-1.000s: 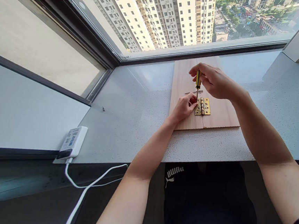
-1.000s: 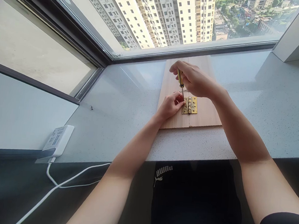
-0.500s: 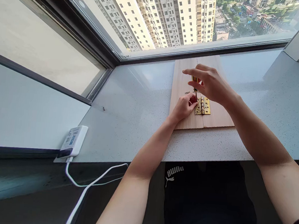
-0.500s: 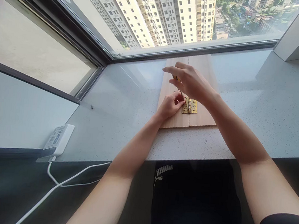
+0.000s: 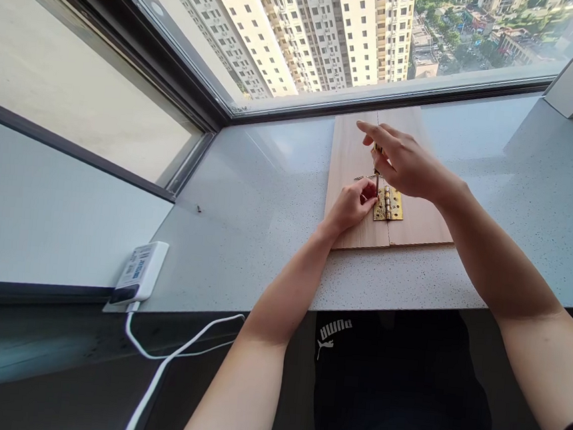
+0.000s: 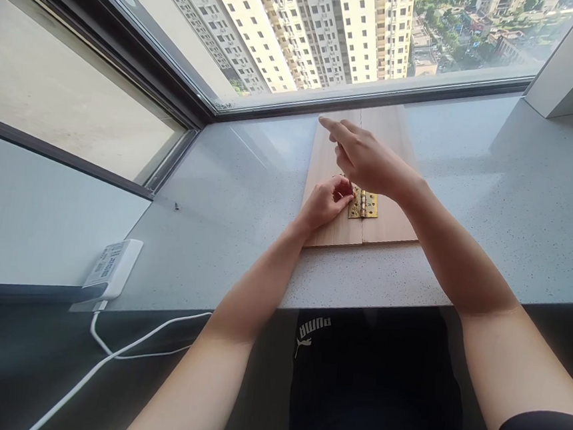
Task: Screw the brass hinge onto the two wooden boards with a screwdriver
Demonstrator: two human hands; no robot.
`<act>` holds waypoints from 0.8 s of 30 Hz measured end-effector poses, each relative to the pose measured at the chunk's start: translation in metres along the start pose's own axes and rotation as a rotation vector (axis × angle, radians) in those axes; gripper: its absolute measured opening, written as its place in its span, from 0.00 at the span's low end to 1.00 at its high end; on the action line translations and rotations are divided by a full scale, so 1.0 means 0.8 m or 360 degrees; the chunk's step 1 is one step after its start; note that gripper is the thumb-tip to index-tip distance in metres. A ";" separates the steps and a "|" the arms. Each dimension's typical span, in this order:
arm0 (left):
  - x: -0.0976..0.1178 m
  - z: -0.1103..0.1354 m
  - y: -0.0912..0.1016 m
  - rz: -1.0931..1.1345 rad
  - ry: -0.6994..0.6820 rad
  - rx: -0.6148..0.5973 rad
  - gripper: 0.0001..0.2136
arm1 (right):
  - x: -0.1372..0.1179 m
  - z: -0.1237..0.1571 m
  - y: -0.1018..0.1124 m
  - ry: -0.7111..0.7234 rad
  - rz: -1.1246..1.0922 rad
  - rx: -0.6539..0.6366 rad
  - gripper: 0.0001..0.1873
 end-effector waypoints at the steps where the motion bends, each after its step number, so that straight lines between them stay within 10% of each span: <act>1: 0.000 0.000 0.002 0.0009 0.0002 0.0006 0.07 | 0.001 0.000 -0.001 0.0015 -0.0008 -0.0017 0.29; 10: -0.027 -0.004 0.043 -0.0058 0.0082 0.0278 0.05 | -0.001 0.001 -0.005 0.0021 0.0046 0.0002 0.28; 24: -0.040 -0.004 0.038 -0.0126 0.0088 0.0254 0.03 | 0.005 -0.001 -0.002 0.0058 0.0102 -0.0051 0.32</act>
Point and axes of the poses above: each hand's wrist, its own z-axis away from the middle knuckle, its own y-axis out of the back of the hand, x = y × z, the point moved 8 cm from there along -z, towards the middle knuckle
